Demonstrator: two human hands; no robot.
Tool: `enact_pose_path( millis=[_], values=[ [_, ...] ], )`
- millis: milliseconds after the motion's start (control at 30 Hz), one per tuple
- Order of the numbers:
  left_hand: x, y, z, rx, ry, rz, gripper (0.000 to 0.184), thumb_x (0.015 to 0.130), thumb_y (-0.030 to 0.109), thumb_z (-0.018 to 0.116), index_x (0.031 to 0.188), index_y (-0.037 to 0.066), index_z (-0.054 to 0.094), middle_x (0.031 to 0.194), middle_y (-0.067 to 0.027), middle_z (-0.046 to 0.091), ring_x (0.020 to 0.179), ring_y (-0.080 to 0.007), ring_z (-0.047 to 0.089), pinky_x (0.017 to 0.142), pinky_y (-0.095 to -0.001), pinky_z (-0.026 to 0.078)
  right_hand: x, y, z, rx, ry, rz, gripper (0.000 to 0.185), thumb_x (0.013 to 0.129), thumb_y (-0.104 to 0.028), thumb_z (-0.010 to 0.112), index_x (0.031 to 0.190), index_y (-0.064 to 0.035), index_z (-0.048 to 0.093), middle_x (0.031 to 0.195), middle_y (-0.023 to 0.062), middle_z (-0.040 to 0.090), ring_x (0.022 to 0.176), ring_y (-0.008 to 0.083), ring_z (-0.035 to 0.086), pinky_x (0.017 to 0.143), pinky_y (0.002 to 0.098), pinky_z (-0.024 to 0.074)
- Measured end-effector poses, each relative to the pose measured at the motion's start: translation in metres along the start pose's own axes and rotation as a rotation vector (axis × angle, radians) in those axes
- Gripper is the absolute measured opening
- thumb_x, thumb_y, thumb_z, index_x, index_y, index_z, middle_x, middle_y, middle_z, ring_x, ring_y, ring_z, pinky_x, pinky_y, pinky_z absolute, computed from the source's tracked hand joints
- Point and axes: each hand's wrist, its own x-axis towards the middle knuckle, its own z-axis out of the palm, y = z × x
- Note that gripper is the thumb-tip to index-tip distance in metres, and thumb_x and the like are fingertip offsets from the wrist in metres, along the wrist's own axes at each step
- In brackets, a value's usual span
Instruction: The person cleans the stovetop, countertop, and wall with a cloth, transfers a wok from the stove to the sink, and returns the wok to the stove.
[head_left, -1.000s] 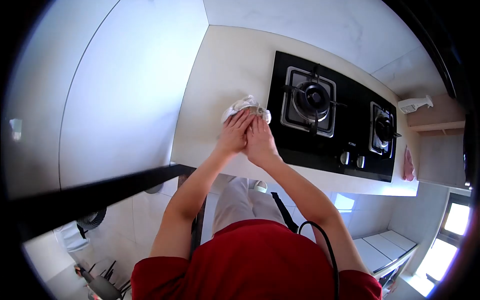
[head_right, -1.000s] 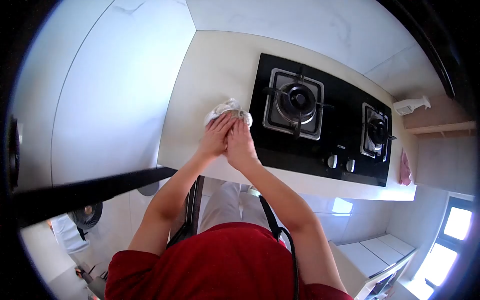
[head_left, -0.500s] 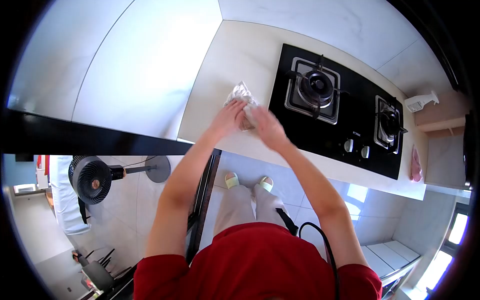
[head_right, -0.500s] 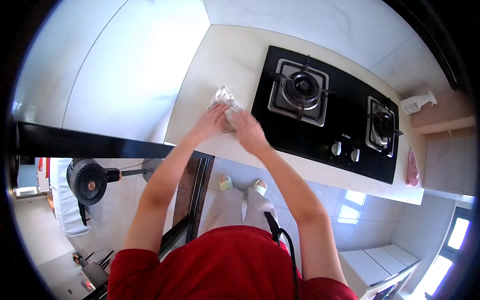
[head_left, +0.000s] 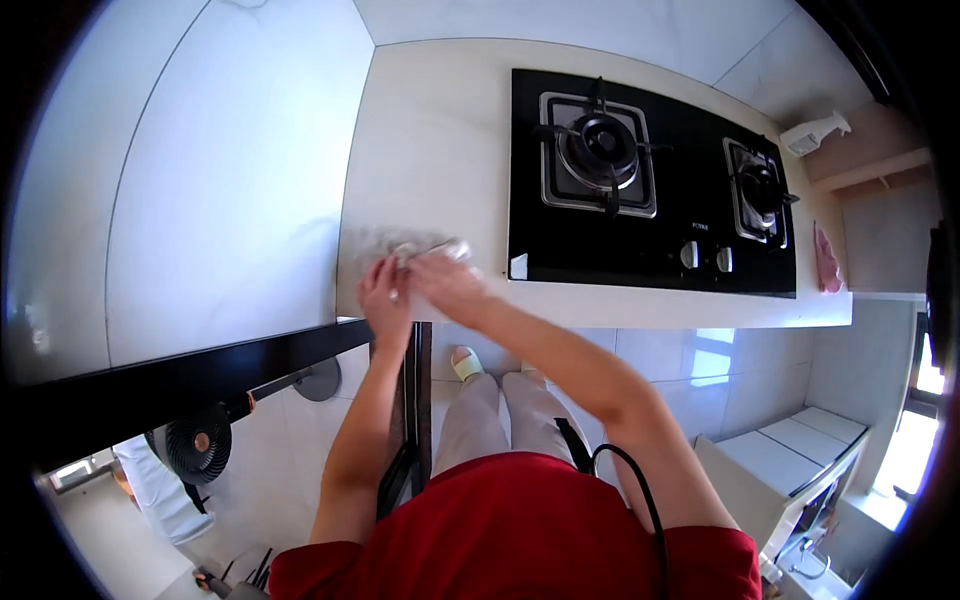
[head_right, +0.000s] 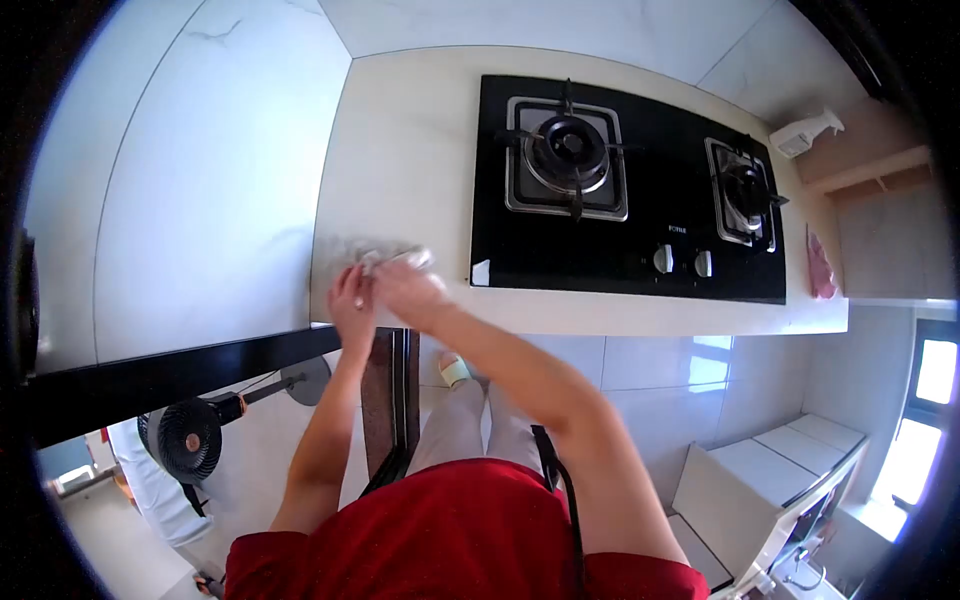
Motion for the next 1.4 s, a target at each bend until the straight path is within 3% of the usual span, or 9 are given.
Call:
enact_pose_path(
  millis=[67,233,333,433,600,733,833,1100,1400],
  values=[
    [-0.001,0.041,0.022,-0.076,-0.057,0.073,0.031,0.088,0.015,0.054,0.118,0.010,0.060,0.114,-0.0157,0.058,0.106,-0.0332,0.052,0.096,-0.0428,0.037,-0.037,0.032,-0.030,-0.094,0.208,-0.023,0.032,0.075,-0.009,0.055,0.107,-0.0056,0.058,0.115,0.0093,0.055,0.118,0.0245,0.047,0.097,0.0377,0.0391],
    [-0.021,0.146,0.073,-0.334,-0.177,0.270,0.043,0.083,0.008,0.055,0.125,0.016,0.054,0.120,-0.0115,0.057,0.113,-0.0317,0.049,0.099,-0.0432,0.034,-0.142,0.080,-0.076,-0.025,0.140,0.229,0.031,0.075,-0.005,0.055,0.105,-0.0107,0.061,0.125,0.0077,0.052,0.123,0.0251,0.044,0.099,0.0402,0.0368],
    [-0.029,0.204,0.076,-0.185,-0.147,0.306,0.045,0.081,0.007,0.057,0.125,0.017,0.055,0.121,-0.0106,0.057,0.115,-0.0297,0.048,0.098,-0.0444,0.034,-0.202,0.094,-0.097,0.011,0.175,0.439,0.031,0.074,-0.004,0.056,0.104,-0.0090,0.062,0.128,0.0093,0.050,0.123,0.0254,0.044,0.098,0.0406,0.0376],
    [-0.031,0.220,0.088,-0.328,-0.264,0.451,0.045,0.081,0.007,0.054,0.125,0.018,0.055,0.123,-0.0092,0.056,0.117,-0.0289,0.048,0.099,-0.0451,0.034,-0.231,0.084,-0.101,-0.017,0.212,0.597,0.038,0.072,0.001,0.055,0.108,-0.0081,0.062,0.129,0.0135,0.050,0.124,0.0282,0.044,0.098,0.0424,0.0366],
    [-0.036,0.158,0.059,-0.268,-0.263,0.402,0.045,0.081,0.003,0.048,0.124,0.012,0.055,0.127,-0.0112,0.053,0.123,-0.0307,0.044,0.102,-0.0416,0.035,-0.186,0.040,-0.054,0.081,0.263,0.478,0.045,0.070,0.007,0.049,0.112,-0.0032,0.060,0.132,0.0191,0.046,0.126,0.0328,0.041,0.105,0.0429,0.0316],
    [-0.037,0.098,0.012,-0.014,-0.255,0.214,0.042,0.083,0.003,0.051,0.124,0.008,0.053,0.130,-0.0142,0.050,0.125,-0.0332,0.041,0.104,-0.0417,0.033,-0.124,0.018,-0.025,0.260,0.226,0.265,0.049,0.074,0.001,0.049,0.123,-0.0049,0.052,0.134,0.0148,0.044,0.128,0.0309,0.038,0.107,0.0418,0.0285],
    [-0.041,0.078,0.006,0.088,-0.131,0.189,0.040,0.084,0.002,0.049,0.123,0.005,0.053,0.131,-0.0136,0.049,0.125,-0.0344,0.041,0.104,-0.0416,0.032,-0.102,0.015,-0.022,0.164,0.233,0.176,0.042,0.074,-0.008,0.053,0.117,-0.0086,0.056,0.132,0.0108,0.047,0.126,0.0278,0.041,0.105,0.0396,0.0323],
    [-0.098,0.164,0.040,0.016,-0.256,0.227,0.048,0.078,0.002,0.050,0.126,0.002,0.050,0.134,-0.0134,0.045,0.129,-0.0331,0.035,0.107,-0.0430,0.028,-0.209,0.063,-0.065,0.230,0.257,0.122,0.032,0.074,-0.009,0.059,0.105,-0.0119,0.064,0.120,0.0047,0.057,0.114,0.0198,0.053,0.099,0.0375,0.0389],
    [-0.107,0.304,0.127,-0.307,-0.480,0.705,0.052,0.074,0.006,0.060,0.125,0.003,0.051,0.128,-0.0113,0.049,0.123,-0.0270,0.041,0.102,-0.0407,0.034,-0.370,0.124,-0.149,-0.147,0.147,0.445,0.034,0.070,-0.001,0.061,0.099,-0.0176,0.064,0.116,-0.0006,0.059,0.114,0.0144,0.052,0.101,0.0422,0.0350]
  ],
)
